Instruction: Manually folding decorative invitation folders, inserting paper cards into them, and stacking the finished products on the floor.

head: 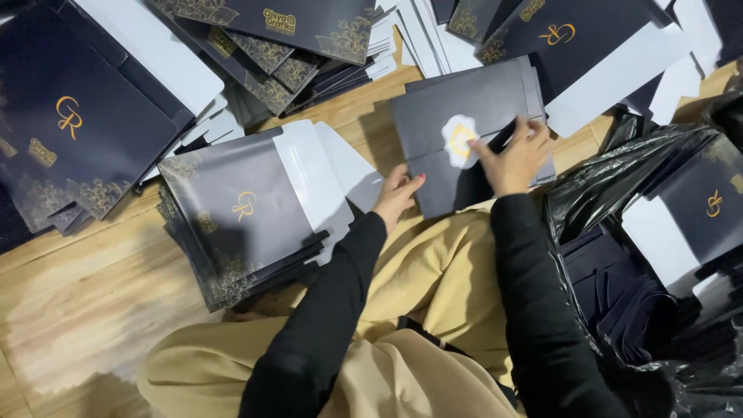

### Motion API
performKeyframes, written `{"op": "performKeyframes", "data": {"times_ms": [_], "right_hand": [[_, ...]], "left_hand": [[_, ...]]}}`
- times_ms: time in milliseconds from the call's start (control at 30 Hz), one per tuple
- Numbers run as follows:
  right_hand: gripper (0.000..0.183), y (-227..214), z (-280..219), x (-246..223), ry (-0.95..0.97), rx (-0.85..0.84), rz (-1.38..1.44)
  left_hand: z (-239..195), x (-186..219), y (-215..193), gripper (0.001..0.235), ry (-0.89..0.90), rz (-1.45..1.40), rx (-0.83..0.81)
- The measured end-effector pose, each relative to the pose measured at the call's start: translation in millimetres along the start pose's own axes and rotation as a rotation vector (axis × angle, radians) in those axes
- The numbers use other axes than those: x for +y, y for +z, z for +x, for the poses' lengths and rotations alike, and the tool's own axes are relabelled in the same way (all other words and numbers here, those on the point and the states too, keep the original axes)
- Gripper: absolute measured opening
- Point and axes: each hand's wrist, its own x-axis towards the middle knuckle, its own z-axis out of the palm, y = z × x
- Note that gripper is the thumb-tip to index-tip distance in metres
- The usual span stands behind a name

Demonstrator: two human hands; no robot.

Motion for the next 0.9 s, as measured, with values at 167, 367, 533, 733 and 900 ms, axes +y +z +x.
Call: {"op": "performKeyframes", "data": {"times_ms": [167, 367, 533, 733, 900], "right_hand": [[0.078, -6, -19, -22, 0.033, -0.116, 0.200], [0.066, 11, -27, -17, 0.022, -0.227, 0.795], [0.027, 19, -35, -25, 0.072, -0.235, 0.857], [0.022, 53, -40, 11, 0.046, -0.221, 0.608], [0.027, 45, -45, -12, -0.040, -0.154, 0.244]], "left_hand": [[4, 1, -6, 0.082, -0.004, 0.110, 0.247], [-37, 17, -40, 0.037, 0.131, -0.236, 0.150], [-72, 60, -82, 0.041, 0.219, 0.460, -0.027], [-104, 119, -135, 0.069, 0.124, 2.301, -0.249], [-110, 130, -161, 0.085, 0.057, 2.636, -0.451]]}}
